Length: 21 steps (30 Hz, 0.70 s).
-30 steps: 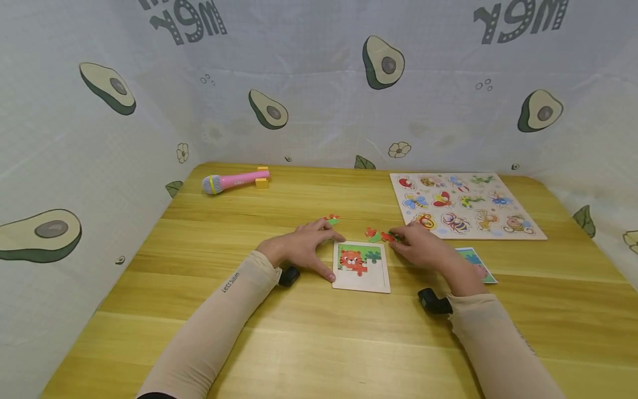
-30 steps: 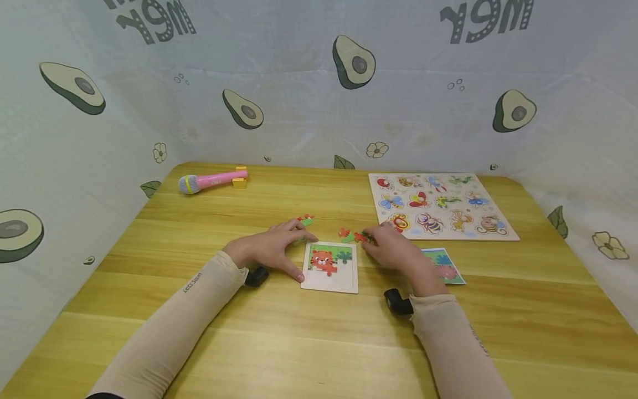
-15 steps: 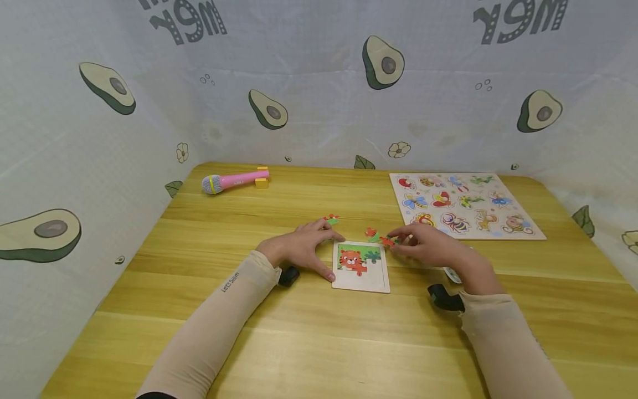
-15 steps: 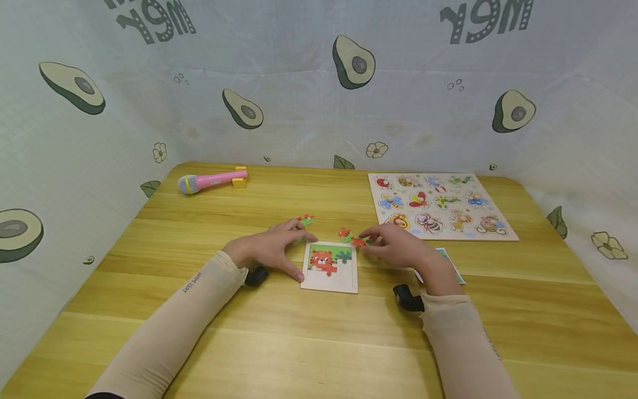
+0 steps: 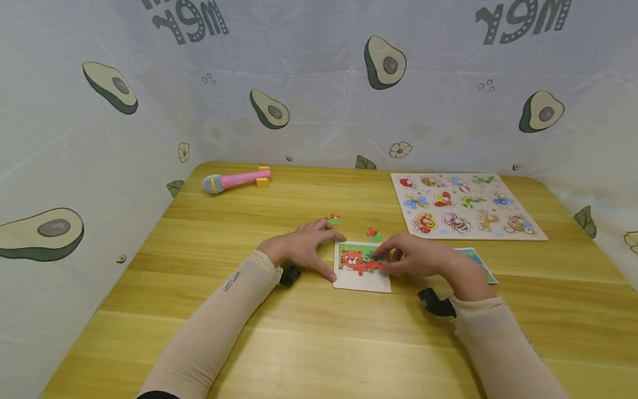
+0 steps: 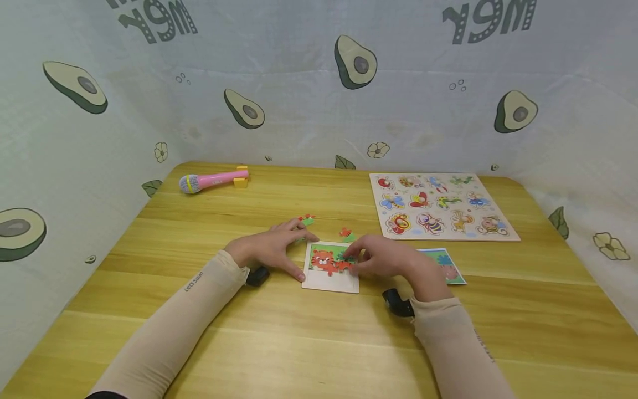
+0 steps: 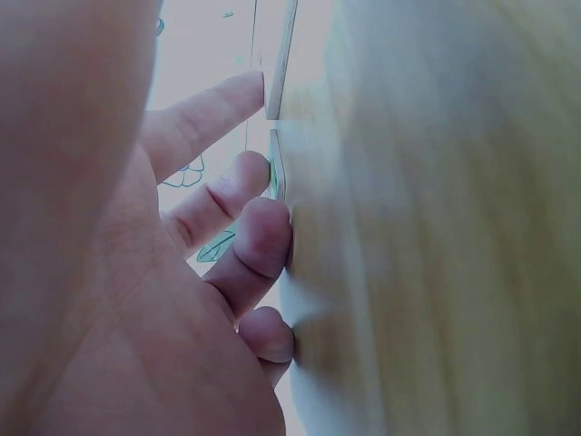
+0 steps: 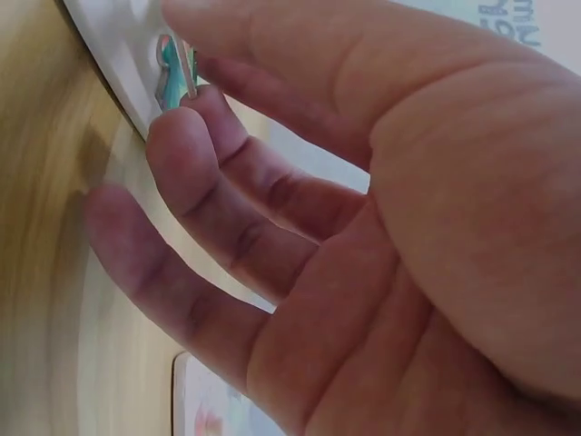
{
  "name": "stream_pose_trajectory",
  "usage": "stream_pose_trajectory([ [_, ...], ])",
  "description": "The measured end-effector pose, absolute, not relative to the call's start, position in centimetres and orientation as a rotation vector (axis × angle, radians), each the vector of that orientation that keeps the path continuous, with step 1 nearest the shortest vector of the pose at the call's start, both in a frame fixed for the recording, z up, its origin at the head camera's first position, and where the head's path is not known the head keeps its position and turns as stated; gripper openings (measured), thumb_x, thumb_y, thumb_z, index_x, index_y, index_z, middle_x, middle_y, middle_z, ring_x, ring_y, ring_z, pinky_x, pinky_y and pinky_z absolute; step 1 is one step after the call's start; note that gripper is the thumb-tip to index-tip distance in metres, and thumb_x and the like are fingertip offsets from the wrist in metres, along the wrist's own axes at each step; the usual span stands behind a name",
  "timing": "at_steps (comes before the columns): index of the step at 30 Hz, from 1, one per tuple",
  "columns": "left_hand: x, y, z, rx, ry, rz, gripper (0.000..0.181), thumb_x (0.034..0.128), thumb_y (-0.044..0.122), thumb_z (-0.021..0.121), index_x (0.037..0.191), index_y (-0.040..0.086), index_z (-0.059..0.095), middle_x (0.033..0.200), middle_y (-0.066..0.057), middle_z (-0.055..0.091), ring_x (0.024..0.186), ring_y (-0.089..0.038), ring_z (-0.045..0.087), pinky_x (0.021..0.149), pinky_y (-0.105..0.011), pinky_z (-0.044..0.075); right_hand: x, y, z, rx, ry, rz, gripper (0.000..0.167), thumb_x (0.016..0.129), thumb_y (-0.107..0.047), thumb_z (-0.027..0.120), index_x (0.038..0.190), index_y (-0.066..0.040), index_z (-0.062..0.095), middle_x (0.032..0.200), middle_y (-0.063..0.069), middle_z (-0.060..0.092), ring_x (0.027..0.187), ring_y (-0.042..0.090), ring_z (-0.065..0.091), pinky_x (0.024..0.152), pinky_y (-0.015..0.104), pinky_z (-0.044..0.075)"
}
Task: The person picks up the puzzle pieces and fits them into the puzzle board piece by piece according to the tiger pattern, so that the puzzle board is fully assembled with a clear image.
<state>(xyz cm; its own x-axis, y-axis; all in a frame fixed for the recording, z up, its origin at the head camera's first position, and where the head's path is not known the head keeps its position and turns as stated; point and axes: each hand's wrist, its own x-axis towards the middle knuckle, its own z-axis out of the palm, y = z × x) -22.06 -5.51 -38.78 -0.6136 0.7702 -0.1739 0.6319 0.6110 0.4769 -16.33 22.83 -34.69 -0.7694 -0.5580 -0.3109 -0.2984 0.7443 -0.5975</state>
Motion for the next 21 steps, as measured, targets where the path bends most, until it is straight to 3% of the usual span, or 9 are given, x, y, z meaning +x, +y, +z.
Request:
stream_pose_trajectory([
  [21, -22.14, -5.58, -38.87, 1.126, 2.472, 0.539, 0.088, 0.0739, 0.061, 0.083, 0.148, 0.030, 0.049, 0.135, 0.004, 0.037, 0.122, -0.018, 0.039, 0.104, -0.039, 0.029, -16.56, 22.41, -35.35, -0.656, 2.526, -0.713, 0.027, 0.093, -0.016, 0.075, 0.118, -0.006, 0.074, 0.107, 0.003, 0.063, 0.085, 0.018, 0.054, 0.075, 0.033, 0.049],
])
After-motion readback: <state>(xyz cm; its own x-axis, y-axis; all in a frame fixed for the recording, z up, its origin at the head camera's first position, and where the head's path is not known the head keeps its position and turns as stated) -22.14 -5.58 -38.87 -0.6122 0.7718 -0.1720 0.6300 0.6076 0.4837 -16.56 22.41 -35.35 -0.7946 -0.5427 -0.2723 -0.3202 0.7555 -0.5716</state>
